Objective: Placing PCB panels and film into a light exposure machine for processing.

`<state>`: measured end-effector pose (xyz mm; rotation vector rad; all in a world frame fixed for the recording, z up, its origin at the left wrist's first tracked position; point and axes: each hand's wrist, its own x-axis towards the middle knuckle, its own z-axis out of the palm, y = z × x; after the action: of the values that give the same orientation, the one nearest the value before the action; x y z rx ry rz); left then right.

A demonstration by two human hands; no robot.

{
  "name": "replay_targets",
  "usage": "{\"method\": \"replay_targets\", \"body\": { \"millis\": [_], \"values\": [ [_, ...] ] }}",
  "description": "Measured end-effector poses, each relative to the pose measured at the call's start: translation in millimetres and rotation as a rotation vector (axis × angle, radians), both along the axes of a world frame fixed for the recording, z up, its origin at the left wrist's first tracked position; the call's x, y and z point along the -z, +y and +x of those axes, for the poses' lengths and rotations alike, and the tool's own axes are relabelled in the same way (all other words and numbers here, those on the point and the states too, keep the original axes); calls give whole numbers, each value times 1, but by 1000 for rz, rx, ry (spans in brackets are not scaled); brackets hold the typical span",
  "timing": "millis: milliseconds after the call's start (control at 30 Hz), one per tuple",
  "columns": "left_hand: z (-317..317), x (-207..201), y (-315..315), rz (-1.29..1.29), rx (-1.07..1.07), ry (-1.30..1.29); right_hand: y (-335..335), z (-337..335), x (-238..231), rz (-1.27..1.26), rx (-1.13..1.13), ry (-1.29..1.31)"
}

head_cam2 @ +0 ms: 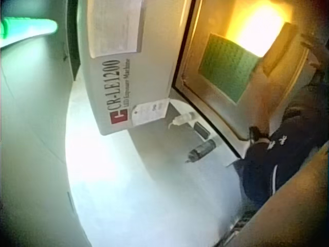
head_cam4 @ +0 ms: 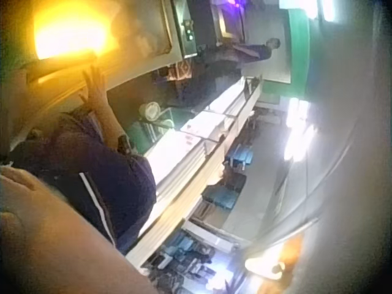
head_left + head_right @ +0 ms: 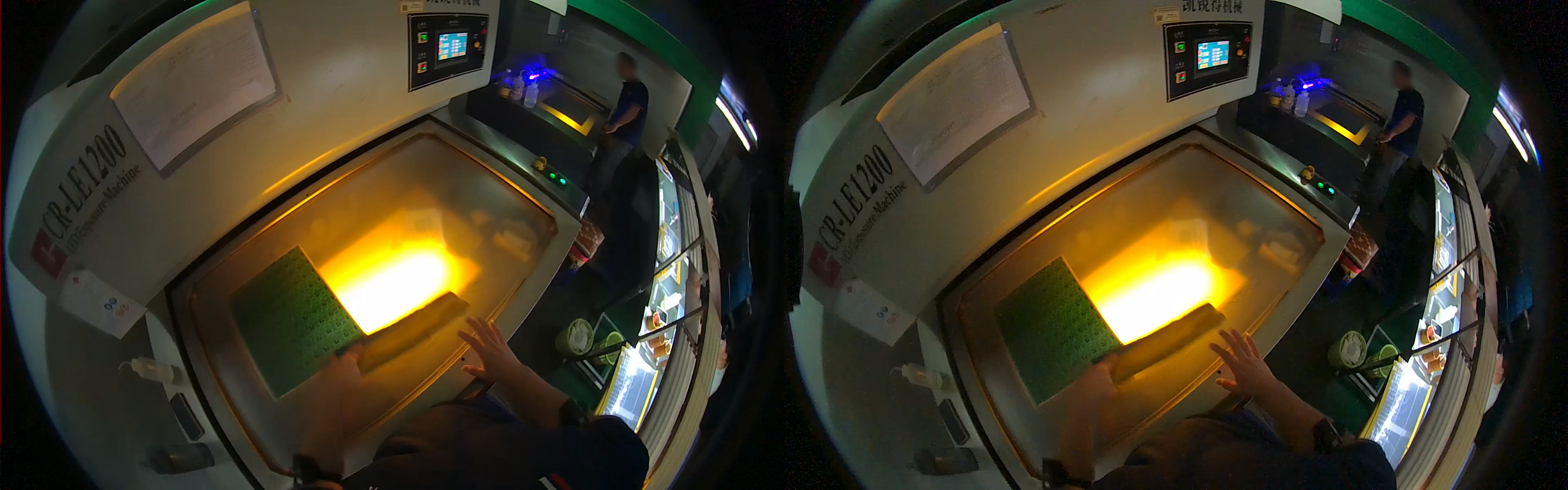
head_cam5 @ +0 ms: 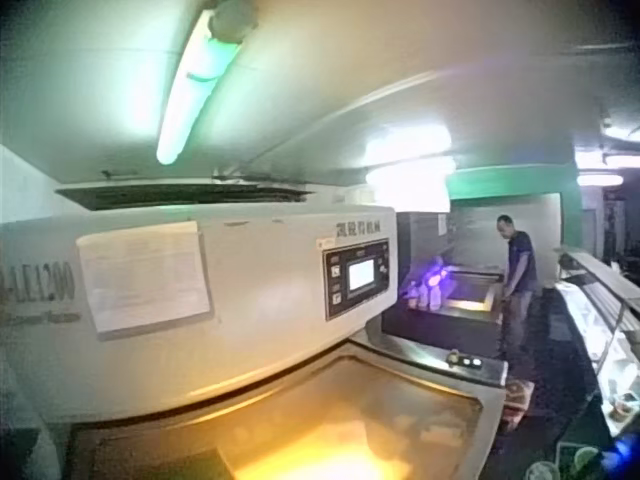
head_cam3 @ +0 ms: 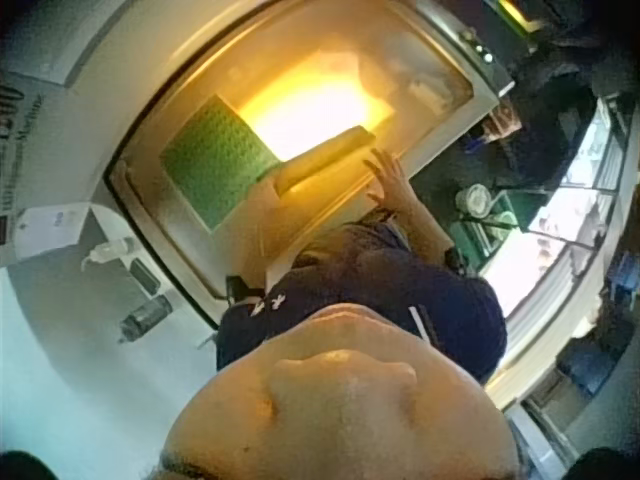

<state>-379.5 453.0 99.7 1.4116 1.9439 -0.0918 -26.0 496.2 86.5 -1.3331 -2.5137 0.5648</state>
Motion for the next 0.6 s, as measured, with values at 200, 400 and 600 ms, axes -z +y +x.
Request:
{"method": "replay_targets", "body": {
  "millis": [200,400,600],
  "values": [
    [35,73,-75,16,224,-123,65,-45,19,-42,-734,-425],
    [69,64,-78,78,-55,153,100,-59,42,197,-827,-129],
    [149,42,-81,112,-229,403,118,-26,64,222,-867,-105]
  ]
}}
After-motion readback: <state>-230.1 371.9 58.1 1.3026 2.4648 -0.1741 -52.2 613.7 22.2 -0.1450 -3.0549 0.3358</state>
